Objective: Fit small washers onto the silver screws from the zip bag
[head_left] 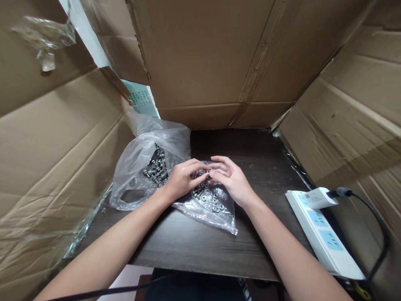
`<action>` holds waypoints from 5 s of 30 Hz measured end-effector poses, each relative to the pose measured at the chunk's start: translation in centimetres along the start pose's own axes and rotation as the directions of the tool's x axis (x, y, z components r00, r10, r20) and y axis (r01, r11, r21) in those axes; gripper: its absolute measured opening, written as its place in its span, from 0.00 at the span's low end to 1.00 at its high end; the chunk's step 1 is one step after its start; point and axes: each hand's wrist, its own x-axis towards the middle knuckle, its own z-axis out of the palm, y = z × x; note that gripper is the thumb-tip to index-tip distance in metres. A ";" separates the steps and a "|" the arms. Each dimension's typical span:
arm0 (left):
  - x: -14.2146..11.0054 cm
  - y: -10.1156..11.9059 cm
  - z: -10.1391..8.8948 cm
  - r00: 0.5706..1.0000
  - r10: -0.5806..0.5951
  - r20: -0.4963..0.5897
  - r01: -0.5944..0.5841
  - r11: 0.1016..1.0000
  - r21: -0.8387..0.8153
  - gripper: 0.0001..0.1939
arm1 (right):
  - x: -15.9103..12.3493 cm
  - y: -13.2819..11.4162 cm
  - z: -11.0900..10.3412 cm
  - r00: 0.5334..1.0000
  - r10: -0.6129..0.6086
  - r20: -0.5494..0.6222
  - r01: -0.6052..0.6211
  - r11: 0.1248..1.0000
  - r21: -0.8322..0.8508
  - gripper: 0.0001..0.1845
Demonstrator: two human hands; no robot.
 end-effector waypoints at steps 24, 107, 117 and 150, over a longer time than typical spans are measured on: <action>0.0 -0.1 0.0 1.000 0.010 -0.007 -0.010 1.000 0.028 0.06 | 0.0 0.1 0.3 0.995 0.055 -0.086 -0.063 0.993 -0.095 0.22; 0.1 -0.3 -0.4 0.997 0.055 0.051 -0.057 0.997 0.045 0.07 | 0.0 0.1 -0.1 0.999 0.027 0.036 -0.026 0.998 -0.051 0.20; 0.1 -0.5 -0.5 0.997 0.067 0.034 -0.069 0.997 0.043 0.07 | -0.1 -0.1 -0.3 0.995 -0.016 0.101 0.025 0.995 -0.092 0.20; 0.1 -0.2 -0.3 0.999 0.044 0.018 -0.044 0.998 0.049 0.06 | 0.2 0.3 -0.3 0.998 0.019 0.056 -0.011 0.989 -0.150 0.13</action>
